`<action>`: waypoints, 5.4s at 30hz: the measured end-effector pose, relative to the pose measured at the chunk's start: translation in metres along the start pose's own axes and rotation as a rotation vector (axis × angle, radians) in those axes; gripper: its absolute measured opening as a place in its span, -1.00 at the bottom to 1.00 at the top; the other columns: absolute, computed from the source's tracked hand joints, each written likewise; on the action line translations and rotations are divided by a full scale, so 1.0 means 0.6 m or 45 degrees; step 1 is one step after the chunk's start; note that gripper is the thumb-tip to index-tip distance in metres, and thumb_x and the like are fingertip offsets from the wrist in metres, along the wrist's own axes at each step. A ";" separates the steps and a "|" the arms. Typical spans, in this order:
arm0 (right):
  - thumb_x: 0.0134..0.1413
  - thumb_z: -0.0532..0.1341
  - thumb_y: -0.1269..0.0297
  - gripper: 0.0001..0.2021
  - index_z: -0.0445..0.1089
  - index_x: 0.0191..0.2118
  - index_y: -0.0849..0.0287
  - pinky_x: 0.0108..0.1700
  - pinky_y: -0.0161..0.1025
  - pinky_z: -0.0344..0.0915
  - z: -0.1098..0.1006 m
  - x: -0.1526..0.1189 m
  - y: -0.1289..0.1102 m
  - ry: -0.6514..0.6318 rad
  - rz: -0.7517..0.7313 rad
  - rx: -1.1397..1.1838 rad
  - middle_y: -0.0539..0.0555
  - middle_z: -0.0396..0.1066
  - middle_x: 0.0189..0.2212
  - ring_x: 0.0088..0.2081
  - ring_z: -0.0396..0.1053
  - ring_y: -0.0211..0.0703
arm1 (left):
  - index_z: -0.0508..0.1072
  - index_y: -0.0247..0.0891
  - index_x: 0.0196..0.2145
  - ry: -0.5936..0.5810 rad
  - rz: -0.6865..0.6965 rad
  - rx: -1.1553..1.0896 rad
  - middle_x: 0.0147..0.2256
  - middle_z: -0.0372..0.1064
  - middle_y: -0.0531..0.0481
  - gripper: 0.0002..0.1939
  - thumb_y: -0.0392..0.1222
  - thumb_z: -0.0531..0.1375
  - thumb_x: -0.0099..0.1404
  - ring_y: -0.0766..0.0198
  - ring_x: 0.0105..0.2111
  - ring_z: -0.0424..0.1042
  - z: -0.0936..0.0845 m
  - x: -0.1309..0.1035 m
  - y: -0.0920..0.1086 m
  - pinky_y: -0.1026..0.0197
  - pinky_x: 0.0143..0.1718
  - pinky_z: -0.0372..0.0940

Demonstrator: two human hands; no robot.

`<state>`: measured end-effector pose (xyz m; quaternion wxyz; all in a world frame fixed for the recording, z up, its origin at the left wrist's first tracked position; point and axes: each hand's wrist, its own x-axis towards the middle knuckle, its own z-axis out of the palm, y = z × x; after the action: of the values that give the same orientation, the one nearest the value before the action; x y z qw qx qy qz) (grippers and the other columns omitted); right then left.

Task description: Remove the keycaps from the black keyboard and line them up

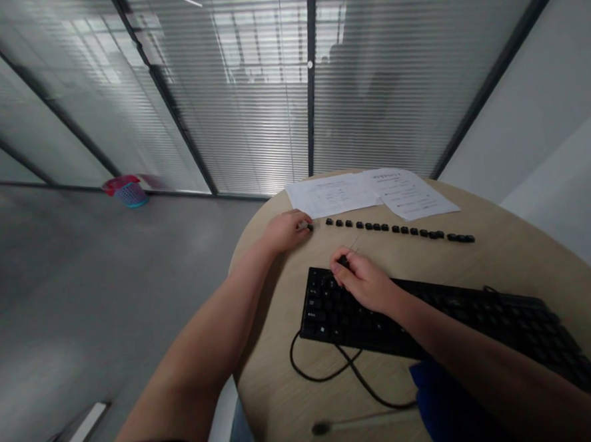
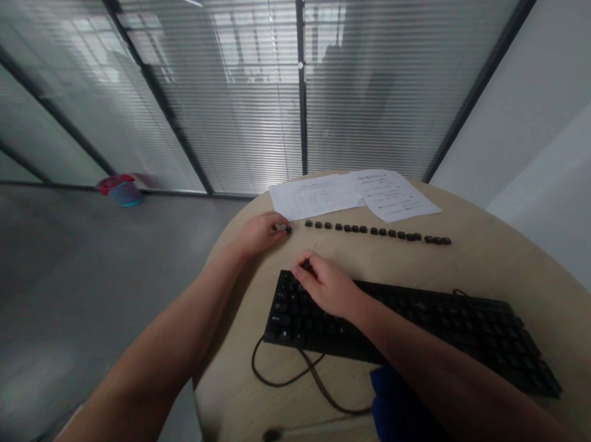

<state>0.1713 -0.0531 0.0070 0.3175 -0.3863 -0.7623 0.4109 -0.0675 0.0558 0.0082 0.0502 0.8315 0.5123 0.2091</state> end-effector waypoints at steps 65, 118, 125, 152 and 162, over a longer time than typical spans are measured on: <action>0.32 0.10 0.06 -0.80 0.23 -0.26 0.06 -0.51 -0.27 0.21 0.014 0.019 0.008 0.433 0.046 0.261 -0.14 0.23 -0.63 -0.65 0.25 -0.23 | 0.64 -0.19 -0.13 0.119 0.092 -0.163 -0.20 0.62 -0.06 -0.77 -0.24 0.34 0.22 0.10 -0.14 0.50 0.032 0.031 0.007 0.04 0.00 0.36; 0.29 0.10 -0.10 -0.68 0.23 -0.26 0.06 -0.55 -0.29 0.17 0.008 0.012 0.007 0.408 0.108 0.342 -0.15 0.22 -0.63 -0.65 0.20 -0.26 | 0.56 -0.28 0.05 0.025 -0.048 -0.210 0.00 0.56 -0.16 -0.59 -0.25 0.28 0.23 0.09 -0.07 0.52 0.005 0.013 -0.017 0.08 0.04 0.36; 0.30 0.09 -0.13 -0.65 0.23 -0.26 0.07 -0.55 -0.30 0.18 0.004 0.009 0.006 0.455 0.092 0.337 -0.14 0.24 -0.61 -0.63 0.21 -0.27 | 0.63 -0.23 -0.17 -0.052 0.028 -0.396 -0.31 0.58 -0.05 -0.77 -0.12 0.26 0.28 0.25 -0.40 0.44 -0.024 -0.020 0.019 0.18 -0.31 0.32; 0.31 0.09 -0.12 -0.65 0.28 -0.28 0.08 -0.54 -0.27 0.15 0.008 0.014 0.014 0.397 0.039 0.318 -0.10 0.18 -0.61 -0.60 0.16 -0.22 | 0.64 -0.20 -0.12 -0.021 0.138 -0.168 -0.16 0.52 -0.12 -0.74 -0.11 0.30 0.25 0.10 -0.16 0.47 0.053 0.041 -0.039 0.09 -0.01 0.36; 0.27 0.10 -0.19 -0.60 0.28 -0.27 0.10 -0.53 -0.28 0.13 0.003 0.009 0.015 0.388 0.073 0.338 -0.12 0.18 -0.63 -0.61 0.16 -0.24 | 0.60 -0.25 -0.07 0.093 0.128 -0.351 -0.09 0.48 -0.16 -0.68 -0.07 0.31 0.26 0.09 -0.10 0.46 0.009 0.010 -0.001 0.04 0.01 0.32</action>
<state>0.1699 -0.0460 -0.0007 0.4656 -0.4203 -0.6333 0.4533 -0.0634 0.0621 0.0048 0.1346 0.8331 0.4379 0.3099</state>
